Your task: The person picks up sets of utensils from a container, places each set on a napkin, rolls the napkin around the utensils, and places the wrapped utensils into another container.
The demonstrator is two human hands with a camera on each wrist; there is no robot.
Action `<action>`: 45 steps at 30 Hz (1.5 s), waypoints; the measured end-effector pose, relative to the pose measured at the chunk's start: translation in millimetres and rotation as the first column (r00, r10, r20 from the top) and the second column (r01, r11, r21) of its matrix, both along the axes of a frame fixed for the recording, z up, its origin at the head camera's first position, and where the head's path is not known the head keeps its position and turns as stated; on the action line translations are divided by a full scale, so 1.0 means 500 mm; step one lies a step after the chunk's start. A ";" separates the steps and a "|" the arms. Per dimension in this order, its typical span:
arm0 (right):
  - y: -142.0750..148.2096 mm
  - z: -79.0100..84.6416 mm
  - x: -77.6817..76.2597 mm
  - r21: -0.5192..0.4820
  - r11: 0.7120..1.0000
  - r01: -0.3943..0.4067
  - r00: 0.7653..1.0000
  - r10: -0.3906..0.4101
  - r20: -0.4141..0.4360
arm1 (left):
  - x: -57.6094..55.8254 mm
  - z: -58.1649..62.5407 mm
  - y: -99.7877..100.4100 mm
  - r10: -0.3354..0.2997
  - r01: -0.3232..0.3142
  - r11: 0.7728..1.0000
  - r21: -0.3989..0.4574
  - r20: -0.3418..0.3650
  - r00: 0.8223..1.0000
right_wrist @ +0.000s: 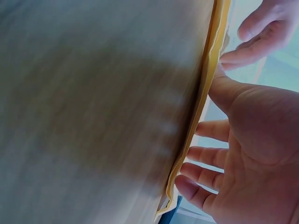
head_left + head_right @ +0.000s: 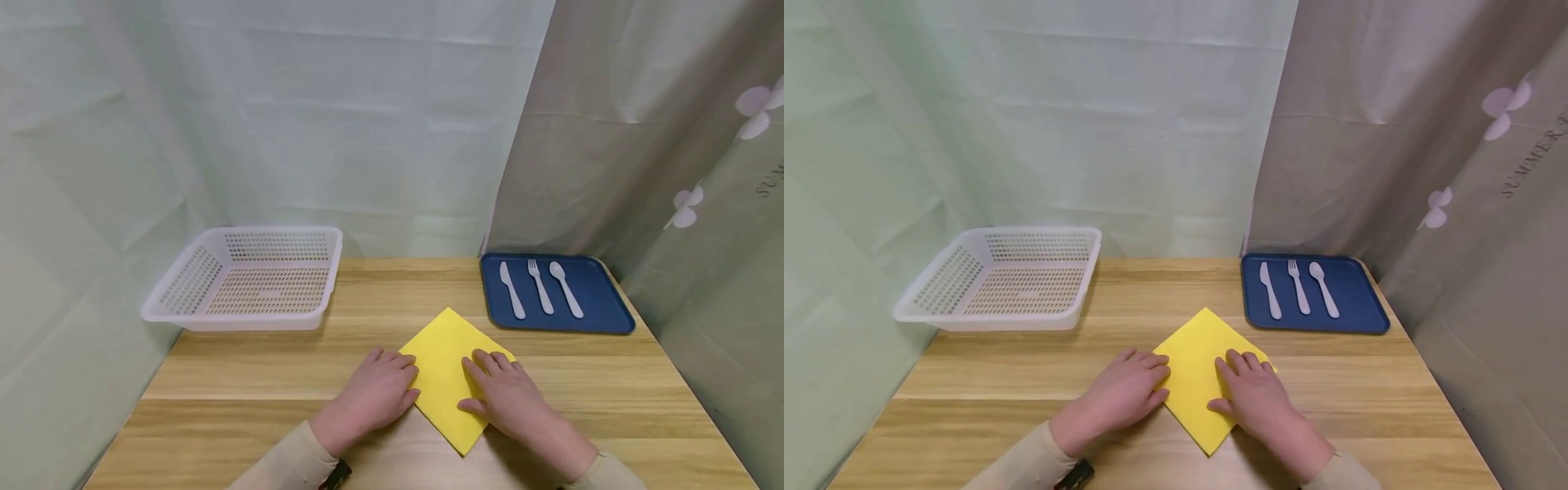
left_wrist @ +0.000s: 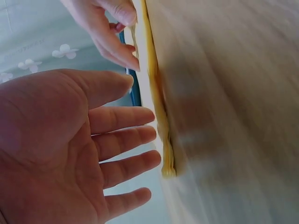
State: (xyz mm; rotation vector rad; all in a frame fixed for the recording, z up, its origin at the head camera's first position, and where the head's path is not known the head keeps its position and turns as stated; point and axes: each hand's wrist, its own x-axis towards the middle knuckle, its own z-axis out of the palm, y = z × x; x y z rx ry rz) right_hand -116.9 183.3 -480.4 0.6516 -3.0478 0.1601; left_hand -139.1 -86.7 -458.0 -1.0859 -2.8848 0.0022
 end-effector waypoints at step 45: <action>0.015 0.003 -0.035 -0.010 0.997 -0.072 0.997 0.072 0.040 | -0.039 -0.026 -0.016 -0.010 0.014 0.998 0.061 -0.050 0.999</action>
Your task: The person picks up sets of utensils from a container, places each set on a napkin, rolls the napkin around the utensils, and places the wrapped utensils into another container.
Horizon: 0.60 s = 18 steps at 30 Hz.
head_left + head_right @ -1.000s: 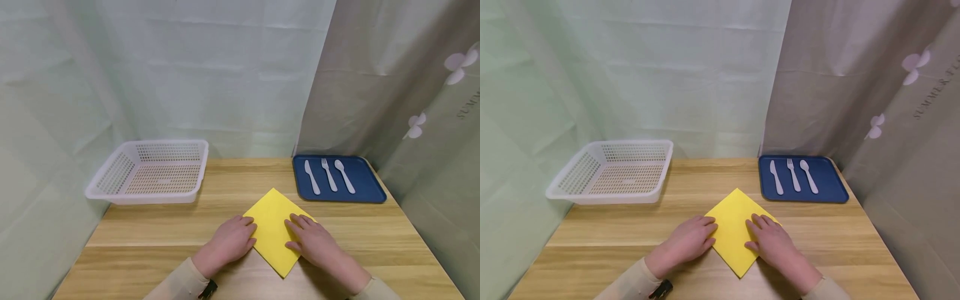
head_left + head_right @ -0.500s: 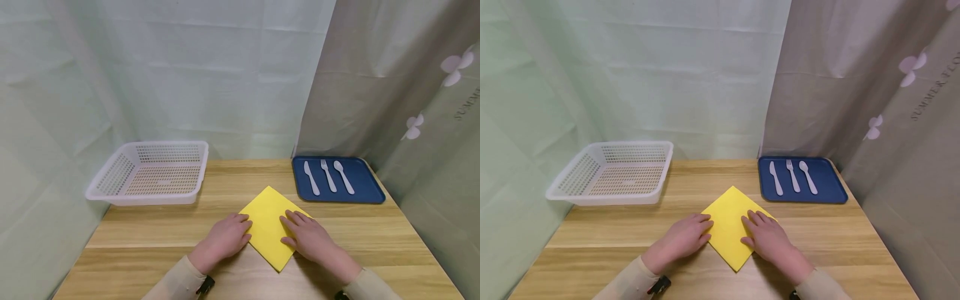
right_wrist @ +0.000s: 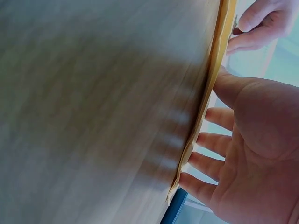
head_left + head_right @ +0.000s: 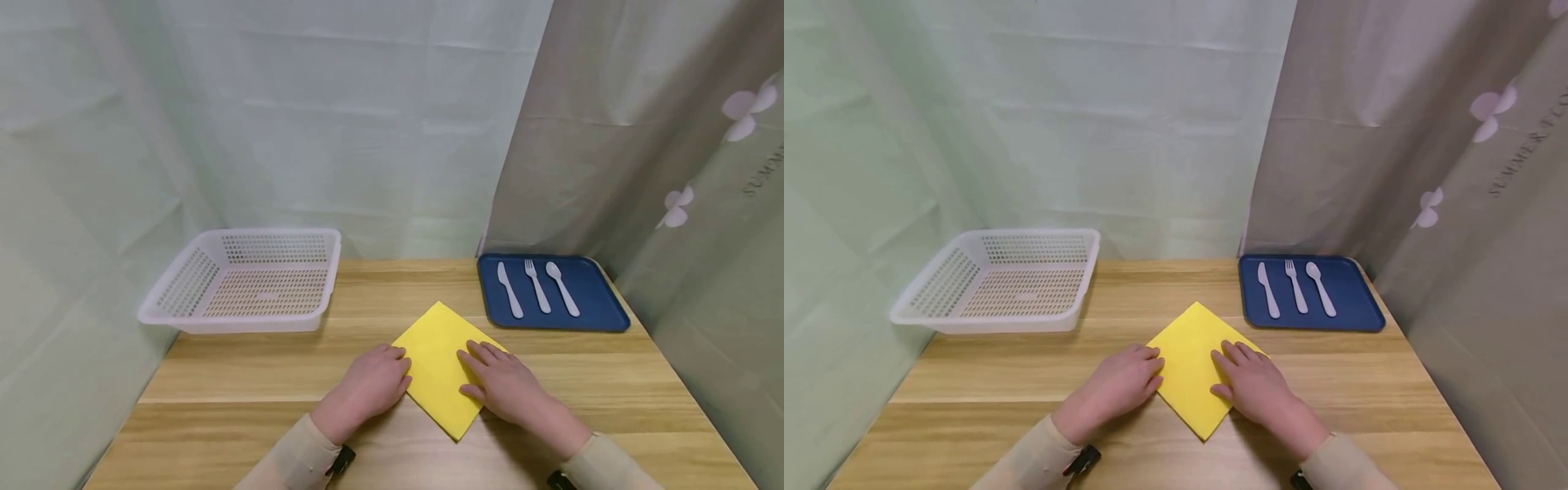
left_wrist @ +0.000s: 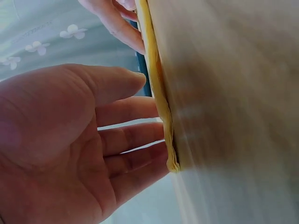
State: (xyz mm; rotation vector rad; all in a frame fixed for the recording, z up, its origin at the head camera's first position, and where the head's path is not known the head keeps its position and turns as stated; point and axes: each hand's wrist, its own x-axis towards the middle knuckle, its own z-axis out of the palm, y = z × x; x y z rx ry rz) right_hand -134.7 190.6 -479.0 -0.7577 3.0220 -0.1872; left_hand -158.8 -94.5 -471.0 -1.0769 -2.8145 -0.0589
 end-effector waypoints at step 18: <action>0.018 0.022 -0.022 -0.021 1.000 0.019 0.994 -0.021 -0.109 | 0.000 0.006 0.005 -0.003 0.004 1.000 -0.028 0.039 0.999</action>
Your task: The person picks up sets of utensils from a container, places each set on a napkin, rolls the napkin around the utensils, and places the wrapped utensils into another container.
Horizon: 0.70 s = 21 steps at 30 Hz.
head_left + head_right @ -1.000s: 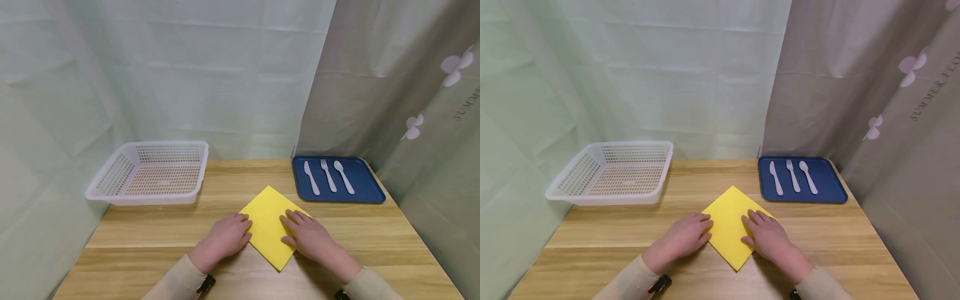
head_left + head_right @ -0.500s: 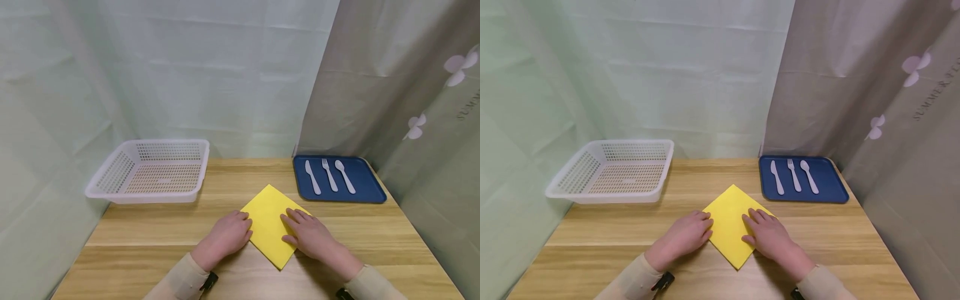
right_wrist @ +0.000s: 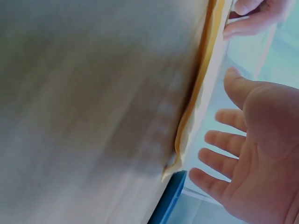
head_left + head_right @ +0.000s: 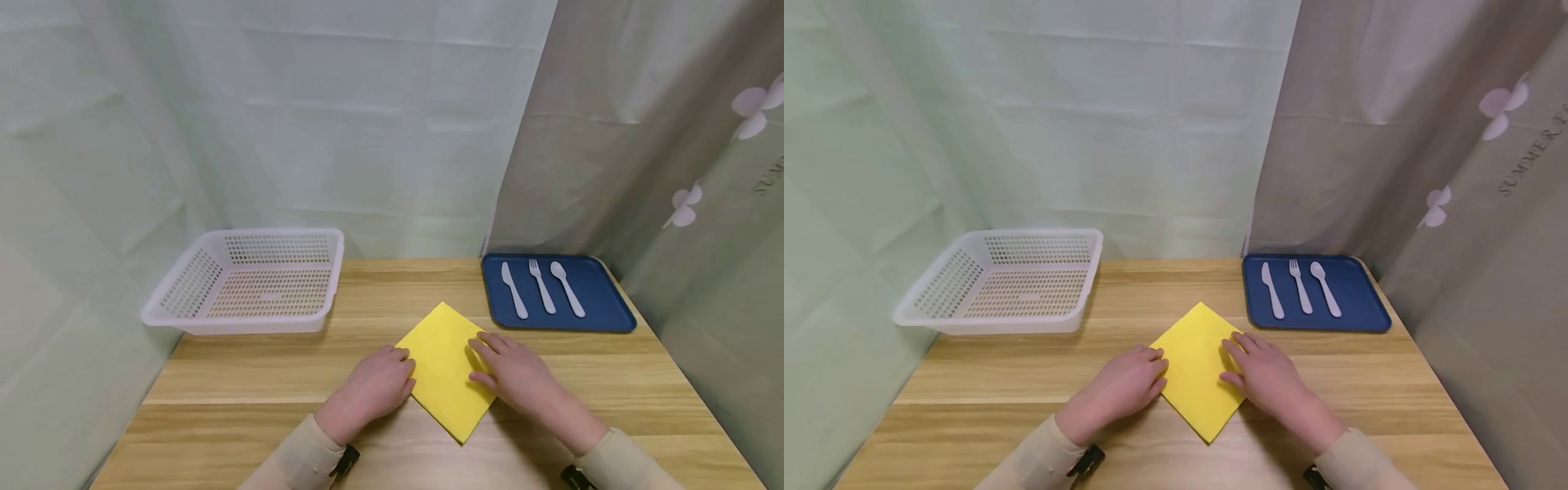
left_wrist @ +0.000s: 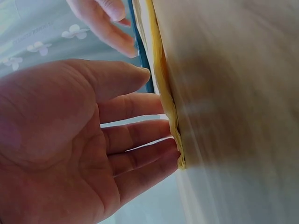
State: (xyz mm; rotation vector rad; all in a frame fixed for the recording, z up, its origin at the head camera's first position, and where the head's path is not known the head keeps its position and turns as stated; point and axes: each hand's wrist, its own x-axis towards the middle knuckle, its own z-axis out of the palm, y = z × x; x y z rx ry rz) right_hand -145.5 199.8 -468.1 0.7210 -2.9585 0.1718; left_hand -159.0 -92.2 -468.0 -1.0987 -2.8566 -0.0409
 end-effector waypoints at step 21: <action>0.037 0.015 -0.081 0.018 0.999 0.051 0.982 -0.047 -0.183 | 0.004 0.002 -0.001 -0.009 0.009 1.000 -0.014 -0.021 1.000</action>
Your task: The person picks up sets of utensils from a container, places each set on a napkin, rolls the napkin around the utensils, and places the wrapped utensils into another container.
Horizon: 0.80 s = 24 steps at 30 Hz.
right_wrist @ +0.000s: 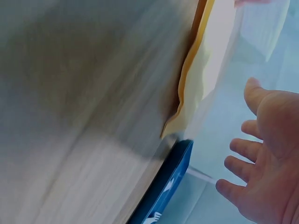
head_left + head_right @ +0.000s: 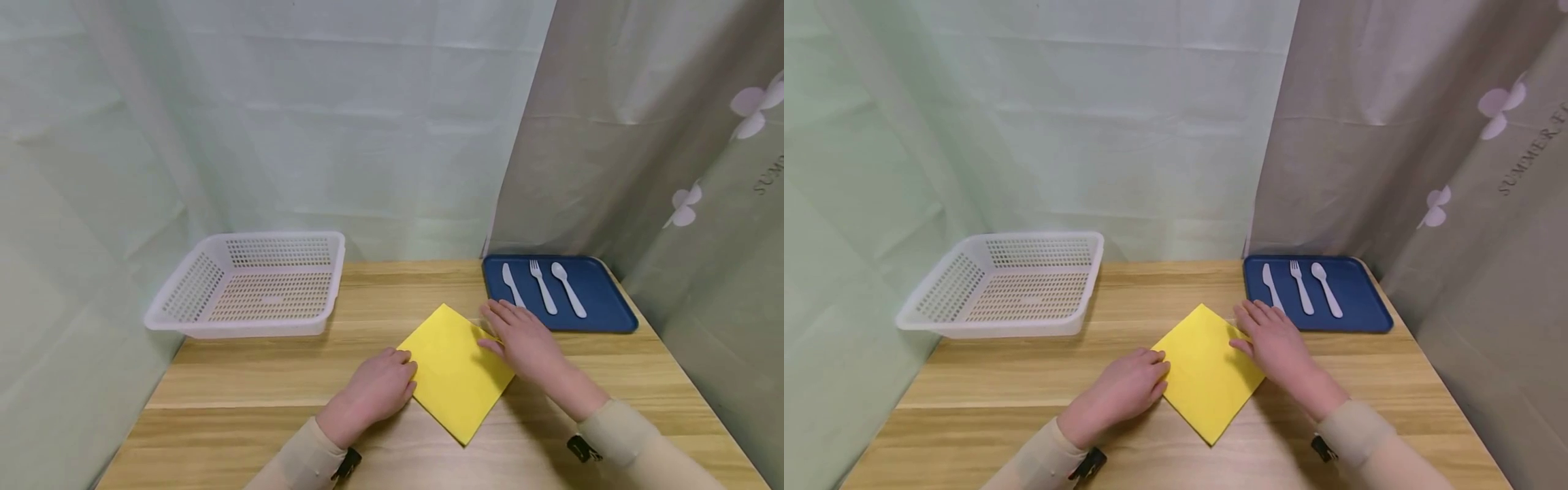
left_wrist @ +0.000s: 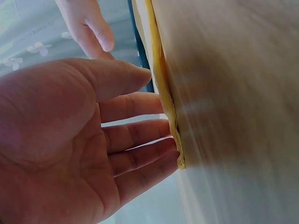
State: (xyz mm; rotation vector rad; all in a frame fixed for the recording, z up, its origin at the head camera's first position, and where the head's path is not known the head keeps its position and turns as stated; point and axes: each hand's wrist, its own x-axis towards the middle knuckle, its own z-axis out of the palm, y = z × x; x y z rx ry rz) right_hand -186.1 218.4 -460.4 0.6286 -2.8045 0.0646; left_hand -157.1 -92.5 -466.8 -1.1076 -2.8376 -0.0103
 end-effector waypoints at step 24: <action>0.043 0.028 -0.086 0.045 0.992 0.117 0.991 -0.119 0.056 | 0.003 0.006 0.003 0.007 -0.007 1.000 -0.019 0.000 1.000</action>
